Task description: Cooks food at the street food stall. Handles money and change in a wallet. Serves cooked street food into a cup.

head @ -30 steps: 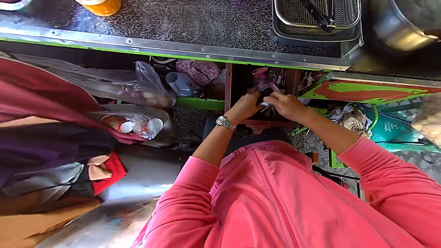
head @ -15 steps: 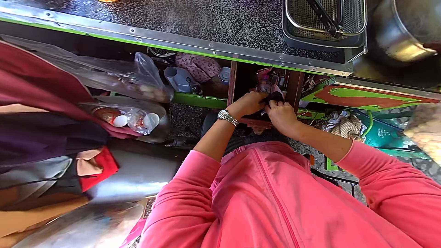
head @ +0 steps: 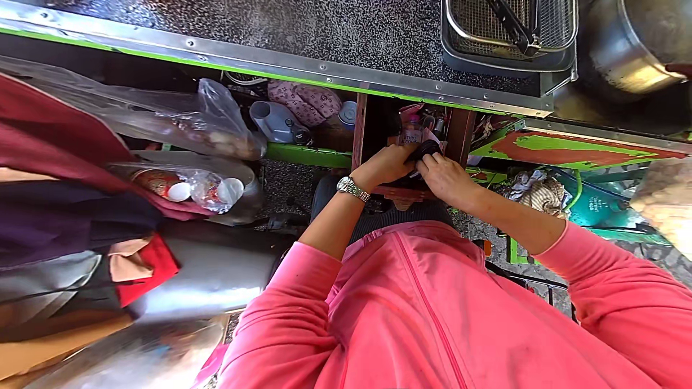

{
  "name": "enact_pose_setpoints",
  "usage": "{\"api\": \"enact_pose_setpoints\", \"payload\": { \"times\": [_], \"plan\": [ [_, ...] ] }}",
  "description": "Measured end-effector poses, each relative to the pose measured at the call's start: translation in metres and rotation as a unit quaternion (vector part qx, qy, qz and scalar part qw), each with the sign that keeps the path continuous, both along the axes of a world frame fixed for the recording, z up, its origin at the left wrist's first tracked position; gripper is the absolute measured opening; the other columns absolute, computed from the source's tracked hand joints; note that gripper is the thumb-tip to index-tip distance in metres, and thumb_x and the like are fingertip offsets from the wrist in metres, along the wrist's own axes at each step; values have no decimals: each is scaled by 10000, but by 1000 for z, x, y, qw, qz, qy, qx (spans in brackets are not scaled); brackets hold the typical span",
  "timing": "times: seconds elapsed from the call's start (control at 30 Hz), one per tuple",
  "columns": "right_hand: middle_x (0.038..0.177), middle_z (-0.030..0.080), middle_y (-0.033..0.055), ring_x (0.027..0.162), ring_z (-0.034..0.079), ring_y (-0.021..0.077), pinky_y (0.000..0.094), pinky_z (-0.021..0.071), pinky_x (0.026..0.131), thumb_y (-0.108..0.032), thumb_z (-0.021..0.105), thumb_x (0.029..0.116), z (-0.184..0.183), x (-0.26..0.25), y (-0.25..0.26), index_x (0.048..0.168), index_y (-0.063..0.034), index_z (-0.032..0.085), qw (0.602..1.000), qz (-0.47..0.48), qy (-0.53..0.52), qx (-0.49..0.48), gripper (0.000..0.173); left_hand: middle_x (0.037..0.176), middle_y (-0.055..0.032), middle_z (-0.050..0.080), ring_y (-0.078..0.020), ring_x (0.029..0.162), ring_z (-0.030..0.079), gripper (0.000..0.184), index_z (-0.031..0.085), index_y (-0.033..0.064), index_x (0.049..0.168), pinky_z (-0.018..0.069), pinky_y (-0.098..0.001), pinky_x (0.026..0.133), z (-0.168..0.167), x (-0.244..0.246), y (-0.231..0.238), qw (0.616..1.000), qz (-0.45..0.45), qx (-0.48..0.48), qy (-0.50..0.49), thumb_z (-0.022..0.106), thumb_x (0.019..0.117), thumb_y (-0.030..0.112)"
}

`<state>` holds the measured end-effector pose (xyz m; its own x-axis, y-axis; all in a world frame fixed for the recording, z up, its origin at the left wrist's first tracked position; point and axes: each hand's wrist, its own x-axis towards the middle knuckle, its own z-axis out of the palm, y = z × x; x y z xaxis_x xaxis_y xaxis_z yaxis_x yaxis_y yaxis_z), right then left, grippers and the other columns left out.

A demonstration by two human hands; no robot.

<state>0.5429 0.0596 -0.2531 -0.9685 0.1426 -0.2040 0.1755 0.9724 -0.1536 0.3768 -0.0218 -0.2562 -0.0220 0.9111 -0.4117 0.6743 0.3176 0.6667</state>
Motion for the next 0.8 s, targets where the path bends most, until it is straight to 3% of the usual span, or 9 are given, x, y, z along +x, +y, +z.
{"api": "enact_pose_setpoints", "payload": {
  "times": [0.07, 0.13, 0.23, 0.33, 0.5, 0.6, 0.73, 0.8],
  "plan": [
    [1045, 669, 280, 999, 679, 456, 528, 553, 854, 99, 521, 981, -3, 2, 5, 1165, 88, 640, 1000, 17, 19, 3, 219, 1230, -276, 662, -446, 1150, 643, 468, 471, 21, 1498, 462, -614, 1005, 0, 2, 1, 1000, -9, 9, 4, 542, 1061, 172],
    [1049, 686, 273, 1021, 677, 443, 532, 528, 893, 112, 522, 967, -4, 0, 8, 1120, 91, 671, 999, 23, -8, 21, 215, 1244, -273, 659, -446, 1166, 637, 458, 482, 26, 1492, 452, -622, 1015, 1, 5, 3, 1000, -17, 9, 5, 541, 1061, 168],
    [1146, 671, 258, 1143, 619, 420, 505, 468, 982, 105, 510, 968, -2, -6, 8, 1107, 88, 692, 997, 7, -63, 45, 229, 1240, -271, 660, -438, 1159, 642, 443, 493, 20, 1478, 456, -611, 1019, -2, 9, 6, 1000, -6, 13, 0, 539, 1059, 156],
    [1292, 591, 262, 1226, 561, 428, 481, 482, 1025, 119, 515, 961, 3, -6, 4, 1099, 101, 701, 999, -16, -32, 39, 232, 1211, -291, 659, -456, 1131, 645, 442, 473, -5, 1482, 461, -623, 995, -9, 8, 3, 1000, 26, 11, -4, 504, 1069, 152],
    [950, 675, 232, 955, 669, 404, 488, 529, 859, 126, 578, 923, -17, -1, 11, 985, 71, 712, 989, 29, 140, 30, 158, 1203, -284, 665, -439, 1109, 659, 443, 482, -18, 1472, 475, -609, 989, -15, 8, -5, 997, 65, 30, -19, 514, 1067, 160],
    [1064, 664, 231, 1069, 639, 407, 496, 527, 914, 109, 566, 941, -17, -5, 19, 1020, 67, 714, 993, 47, 111, -2, 173, 1182, -279, 672, -437, 1083, 667, 476, 480, -3, 1477, 489, -615, 964, -16, 9, -7, 997, 71, 29, -10, 562, 1035, 155],
    [1314, 597, 222, 1248, 543, 411, 520, 443, 1039, 7, 556, 978, -5, -13, 23, 1065, 57, 721, 999, 47, -12, -8, 192, 1286, -300, 629, -458, 1188, 625, 575, 396, 2, 1536, 461, -623, 1027, -17, 10, -10, 996, 89, 18, -12, 594, 1008, 111],
    [1365, 569, 221, 1285, 512, 413, 513, 419, 1071, 50, 522, 986, 4, -18, 23, 1066, 62, 721, 997, 44, -59, -11, 215, 1352, -288, 590, -449, 1189, 626, 644, 331, 24, 1564, 478, -614, 1015, -20, 13, -11, 993, 108, 40, -16, 610, 986, 76]
  ]
}}
